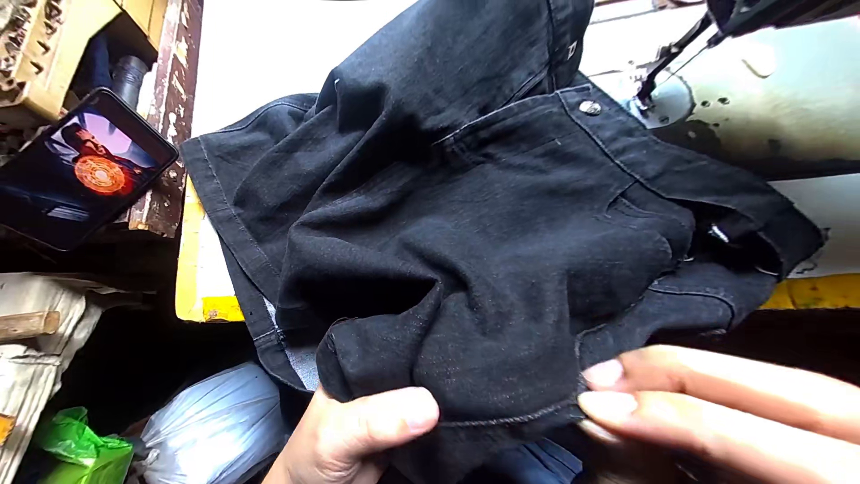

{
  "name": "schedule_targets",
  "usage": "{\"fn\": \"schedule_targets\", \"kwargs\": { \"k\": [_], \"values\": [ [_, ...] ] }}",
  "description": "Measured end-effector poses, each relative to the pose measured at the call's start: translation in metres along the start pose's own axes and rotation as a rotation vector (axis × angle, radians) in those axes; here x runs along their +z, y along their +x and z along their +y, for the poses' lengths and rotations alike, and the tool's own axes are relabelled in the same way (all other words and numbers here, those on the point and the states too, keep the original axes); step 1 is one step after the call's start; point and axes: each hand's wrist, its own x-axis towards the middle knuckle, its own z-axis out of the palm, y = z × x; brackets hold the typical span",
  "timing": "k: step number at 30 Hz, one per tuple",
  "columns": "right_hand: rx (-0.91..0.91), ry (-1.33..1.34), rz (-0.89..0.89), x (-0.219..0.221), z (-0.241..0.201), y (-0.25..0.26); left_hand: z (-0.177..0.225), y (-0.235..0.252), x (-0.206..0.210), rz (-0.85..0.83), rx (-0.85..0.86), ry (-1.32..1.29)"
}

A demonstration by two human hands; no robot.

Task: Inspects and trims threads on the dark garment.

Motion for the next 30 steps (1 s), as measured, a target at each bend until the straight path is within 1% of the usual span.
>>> {"fn": "schedule_targets", "kwargs": {
  "k": [4, 9, 12, 14, 17, 20, 22, 25, 27, 28, 30],
  "values": [
    [-0.027, 0.092, -0.022, -0.005, 0.001, 0.000, -0.001, -0.004, 0.004, 0.001, 0.014, 0.045],
    [-0.056, 0.186, -0.037, -0.005, 0.003, -0.001, -0.002, -0.009, 0.008, 0.023, 0.091, 0.142],
    [-0.051, 0.174, -0.017, -0.004, 0.004, -0.002, -0.003, -0.011, 0.009, 0.060, 0.107, 0.120],
    [-0.029, 0.175, 0.039, -0.005, 0.007, -0.005, -0.002, -0.011, 0.007, 0.074, 0.125, 0.095],
    [-0.008, 0.040, 0.140, -0.008, 0.018, -0.006, 0.002, -0.008, 0.002, 0.085, 0.165, 0.059],
    [0.046, -0.127, 0.218, -0.010, 0.026, -0.004, 0.007, -0.004, 0.005, 0.120, 0.152, 0.027],
    [0.082, -0.164, 0.196, -0.012, 0.030, -0.002, 0.010, 0.000, 0.008, 0.155, 0.135, 0.013],
    [0.146, -0.202, 0.027, -0.019, 0.034, -0.001, 0.015, 0.006, 0.010, 0.187, 0.123, -0.002],
    [0.170, -0.222, -0.062, -0.021, 0.035, -0.003, 0.020, 0.010, 0.009, 0.204, 0.166, 0.046],
    [0.179, -0.234, -0.082, -0.022, 0.036, -0.004, 0.024, 0.013, 0.008, 0.213, 0.203, 0.083],
    [0.204, -0.224, -0.035, -0.020, 0.033, -0.008, 0.035, 0.018, 0.008, 0.226, 0.265, 0.162]
  ]
}}
